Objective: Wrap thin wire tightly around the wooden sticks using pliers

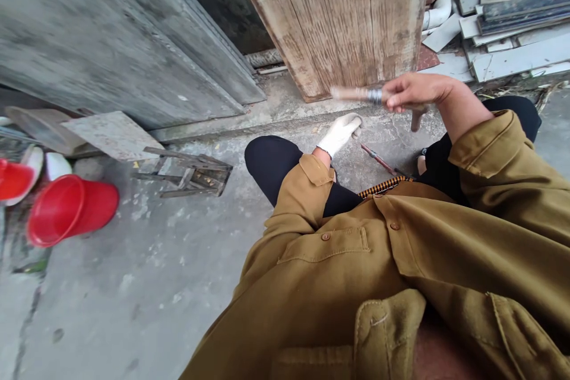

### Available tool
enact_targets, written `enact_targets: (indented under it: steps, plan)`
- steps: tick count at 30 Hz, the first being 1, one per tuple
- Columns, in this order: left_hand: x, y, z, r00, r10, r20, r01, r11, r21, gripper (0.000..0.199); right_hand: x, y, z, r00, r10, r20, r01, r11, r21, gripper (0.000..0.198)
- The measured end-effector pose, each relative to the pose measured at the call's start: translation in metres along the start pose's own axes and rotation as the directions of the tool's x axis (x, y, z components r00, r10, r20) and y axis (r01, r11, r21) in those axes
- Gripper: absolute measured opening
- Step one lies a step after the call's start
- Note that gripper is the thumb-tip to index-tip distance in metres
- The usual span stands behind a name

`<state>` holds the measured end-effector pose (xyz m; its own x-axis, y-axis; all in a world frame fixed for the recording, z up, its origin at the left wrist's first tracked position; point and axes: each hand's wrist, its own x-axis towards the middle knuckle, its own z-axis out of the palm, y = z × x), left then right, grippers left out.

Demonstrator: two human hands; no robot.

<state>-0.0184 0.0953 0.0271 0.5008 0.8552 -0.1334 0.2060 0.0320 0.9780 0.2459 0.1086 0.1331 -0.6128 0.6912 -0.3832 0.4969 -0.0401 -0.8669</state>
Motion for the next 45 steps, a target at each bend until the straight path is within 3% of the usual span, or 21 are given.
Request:
enact_targets:
  steps: [2, 4, 6, 8, 11, 13, 16, 18, 20, 22, 24, 25, 28, 30, 32, 34, 36, 38, 41, 43, 45]
  plan:
    - [-0.003, 0.002, 0.004, 0.993, 0.002, 0.121, 0.001, 1.0, -0.028, 0.035, -0.003, 0.005, -0.011, 0.95, 0.011, -0.312, 0.007, 0.998, 0.055, 0.017]
    - [-0.008, 0.007, 0.008, 0.963, 0.024, 0.267, -0.006, 0.998, -0.069, 0.037, 0.003, 0.013, -0.013, 0.861, 0.106, -0.497, -0.071, 0.994, 0.089, 0.012]
    - [-0.013, 0.014, 0.009, 0.926, 0.052, 0.374, -0.009, 0.993, -0.116, 0.039, 0.012, 0.02, -0.008, 0.792, 0.206, -0.575, -0.22, 0.974, 0.045, 0.008]
    - [-0.017, 0.019, 0.009, 0.91, 0.071, 0.409, -0.005, 0.987, -0.159, 0.042, 0.024, 0.025, 0.001, 0.783, 0.237, -0.575, -0.395, 0.904, -0.166, 0.006]
    - [-0.018, 0.024, 0.003, 0.933, 0.075, 0.352, -0.013, 0.985, -0.174, 0.046, 0.036, 0.029, 0.021, 0.874, 0.344, -0.344, -0.485, 0.68, -0.551, 0.009]
    - [-0.017, 0.023, -0.002, 0.958, 0.075, 0.278, -0.032, 0.987, -0.156, 0.045, 0.041, 0.031, 0.034, 0.862, 0.505, -0.048, -0.418, 0.654, -0.631, 0.009]
    - [-0.012, 0.02, -0.009, 0.988, 0.059, 0.14, -0.046, 0.994, -0.096, 0.035, 0.041, 0.028, 0.044, 0.766, 0.549, 0.333, -0.309, 0.77, -0.558, 0.01]
    - [-0.008, 0.016, -0.013, 0.999, 0.045, 0.021, -0.044, 0.998, -0.054, 0.027, 0.035, 0.022, 0.041, 0.746, 0.438, 0.502, -0.219, 0.873, -0.436, 0.023]
    - [-0.004, 0.011, -0.015, 0.997, 0.028, -0.071, -0.029, 1.0, -0.001, 0.023, 0.025, 0.014, 0.03, 0.769, 0.268, 0.58, -0.138, 0.956, -0.258, 0.038]
    - [0.0, 0.005, -0.015, 0.995, 0.01, -0.101, -0.006, 0.999, 0.046, 0.022, 0.013, 0.008, 0.016, 0.871, 0.116, 0.478, -0.08, 0.992, -0.095, 0.048]
    - [0.002, 0.001, -0.01, 0.998, -0.017, -0.066, 0.021, 0.998, 0.062, 0.023, 0.003, 0.004, 0.004, 0.974, -0.062, 0.217, 0.042, 0.994, 0.098, 0.053]
    - [0.001, -0.001, -0.007, 0.999, -0.031, -0.02, 0.032, 0.998, 0.063, 0.024, 0.0, 0.005, 0.0, 0.991, -0.128, 0.046, 0.117, 0.975, 0.189, 0.052]
    - [-0.004, 0.002, 0.002, 0.975, -0.037, 0.217, 0.027, 0.998, 0.049, 0.024, 0.001, 0.01, -0.006, 0.907, -0.04, -0.42, 0.203, 0.914, 0.351, 0.033]
    - [-0.01, 0.008, 0.006, 0.93, -0.01, 0.368, 0.009, 1.0, 0.003, 0.025, 0.009, 0.016, -0.006, 0.815, 0.173, -0.553, -0.011, 0.959, 0.284, 0.02]
    - [-0.015, 0.016, 0.006, 0.91, 0.022, 0.414, 0.004, 0.998, -0.062, 0.03, 0.018, 0.023, -0.004, 0.757, 0.271, -0.595, -0.343, 0.939, -0.009, 0.016]
    - [-0.017, 0.024, 0.002, 0.936, 0.043, 0.35, -0.003, 0.994, -0.114, 0.033, 0.025, 0.03, 0.001, 0.807, 0.285, -0.516, -0.515, 0.768, -0.381, 0.015]
    - [-0.017, 0.028, -0.004, 0.976, 0.057, 0.209, -0.029, 0.99, -0.136, 0.031, 0.028, 0.034, 0.008, 0.887, 0.362, -0.285, -0.461, 0.674, -0.578, 0.015]
    - [-0.015, 0.029, -0.011, 0.997, 0.059, 0.054, -0.051, 0.989, -0.137, 0.027, 0.029, 0.034, 0.016, 0.889, 0.456, 0.037, -0.353, 0.735, -0.58, 0.018]
    - [-0.01, 0.024, -0.017, 0.994, 0.046, -0.095, -0.059, 0.99, -0.131, 0.023, 0.026, 0.024, 0.025, 0.816, 0.418, 0.4, -0.253, 0.88, -0.403, 0.028]
    - [-0.007, 0.017, -0.018, 0.989, 0.036, -0.144, -0.052, 0.993, -0.11, 0.023, 0.021, 0.014, 0.025, 0.79, 0.3, 0.535, -0.183, 0.948, -0.261, 0.035]
    - [-0.003, 0.01, -0.016, 0.986, 0.0, -0.167, -0.012, 0.997, -0.072, 0.023, 0.012, 0.005, 0.018, 0.837, 0.152, 0.525, -0.098, 0.987, -0.13, 0.038]
